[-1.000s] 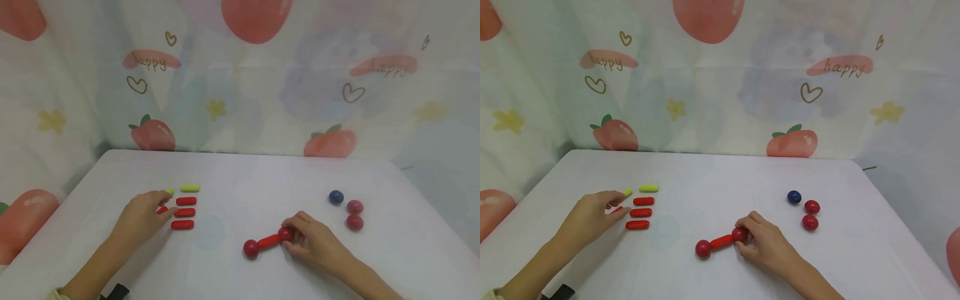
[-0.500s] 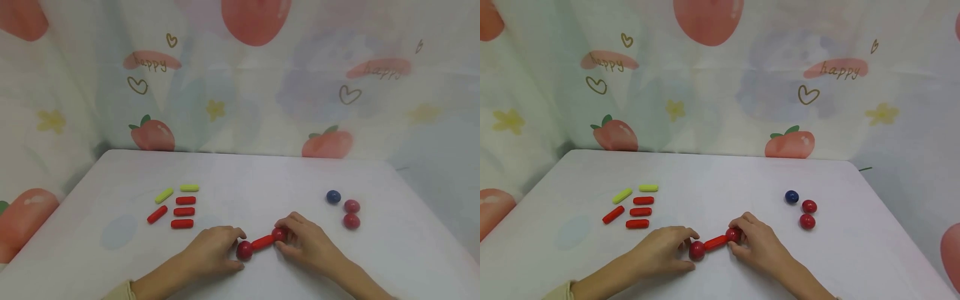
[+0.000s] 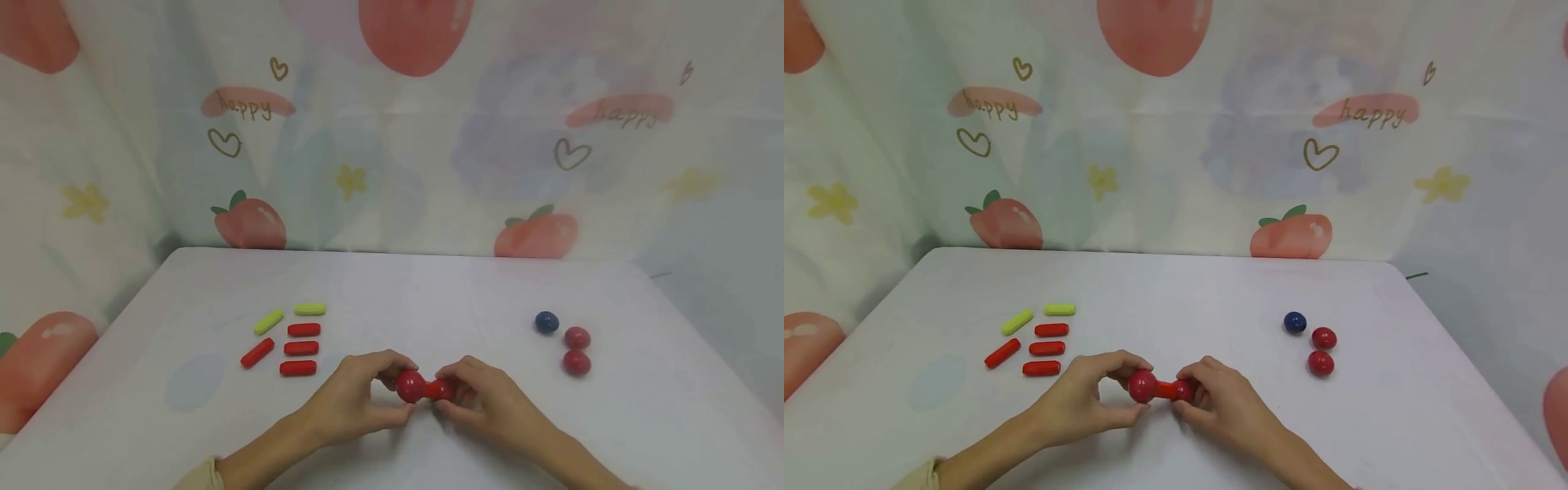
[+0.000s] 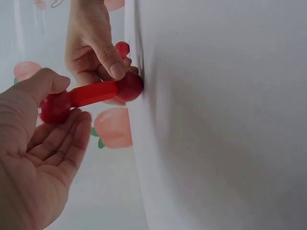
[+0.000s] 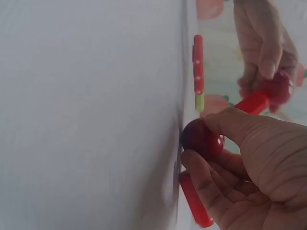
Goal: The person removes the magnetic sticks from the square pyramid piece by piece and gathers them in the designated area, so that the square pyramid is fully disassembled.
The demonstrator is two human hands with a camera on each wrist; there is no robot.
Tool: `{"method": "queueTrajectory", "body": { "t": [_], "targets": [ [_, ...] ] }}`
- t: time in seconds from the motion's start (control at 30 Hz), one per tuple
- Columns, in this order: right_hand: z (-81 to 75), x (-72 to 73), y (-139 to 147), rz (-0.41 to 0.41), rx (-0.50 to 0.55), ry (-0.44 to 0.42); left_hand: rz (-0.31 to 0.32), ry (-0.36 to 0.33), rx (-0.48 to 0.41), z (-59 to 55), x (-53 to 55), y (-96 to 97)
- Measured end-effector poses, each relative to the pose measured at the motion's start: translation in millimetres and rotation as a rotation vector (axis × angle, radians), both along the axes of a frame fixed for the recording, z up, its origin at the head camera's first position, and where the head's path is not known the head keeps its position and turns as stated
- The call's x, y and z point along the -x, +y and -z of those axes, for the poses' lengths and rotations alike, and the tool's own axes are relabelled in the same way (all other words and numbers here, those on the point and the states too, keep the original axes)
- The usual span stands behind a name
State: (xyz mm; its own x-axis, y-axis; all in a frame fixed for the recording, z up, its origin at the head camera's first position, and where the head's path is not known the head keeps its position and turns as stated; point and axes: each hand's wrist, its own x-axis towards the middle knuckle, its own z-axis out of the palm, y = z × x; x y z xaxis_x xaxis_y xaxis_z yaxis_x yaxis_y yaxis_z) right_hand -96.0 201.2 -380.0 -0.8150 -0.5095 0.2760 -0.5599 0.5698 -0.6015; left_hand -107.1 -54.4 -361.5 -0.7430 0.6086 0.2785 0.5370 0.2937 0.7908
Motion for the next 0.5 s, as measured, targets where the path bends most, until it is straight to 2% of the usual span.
{"method": "queueTrajectory", "body": {
  "t": [0.2, 0.3, 0.43, 0.5],
  "targets": [
    [4.3, -0.3, -11.0, -0.127, 0.106, -0.024, 0.002, 0.036, -0.141, 4.9, 1.9, 13.5],
    [4.7, -0.8, -14.8, -0.116, 0.105, -0.057, 0.018, 0.07, -0.172, 7.5, 2.5, 17.9],
    [2.3, -3.6, -14.1, -0.051, 0.079, -0.132, 0.021, 0.094, -0.162, 9.4, 3.0, 21.9],
    [0.1, -5.0, -12.1, -0.034, 0.091, -0.123, 0.02, 0.1, -0.155, 9.6, 3.4, 23.7]
  ]
}}
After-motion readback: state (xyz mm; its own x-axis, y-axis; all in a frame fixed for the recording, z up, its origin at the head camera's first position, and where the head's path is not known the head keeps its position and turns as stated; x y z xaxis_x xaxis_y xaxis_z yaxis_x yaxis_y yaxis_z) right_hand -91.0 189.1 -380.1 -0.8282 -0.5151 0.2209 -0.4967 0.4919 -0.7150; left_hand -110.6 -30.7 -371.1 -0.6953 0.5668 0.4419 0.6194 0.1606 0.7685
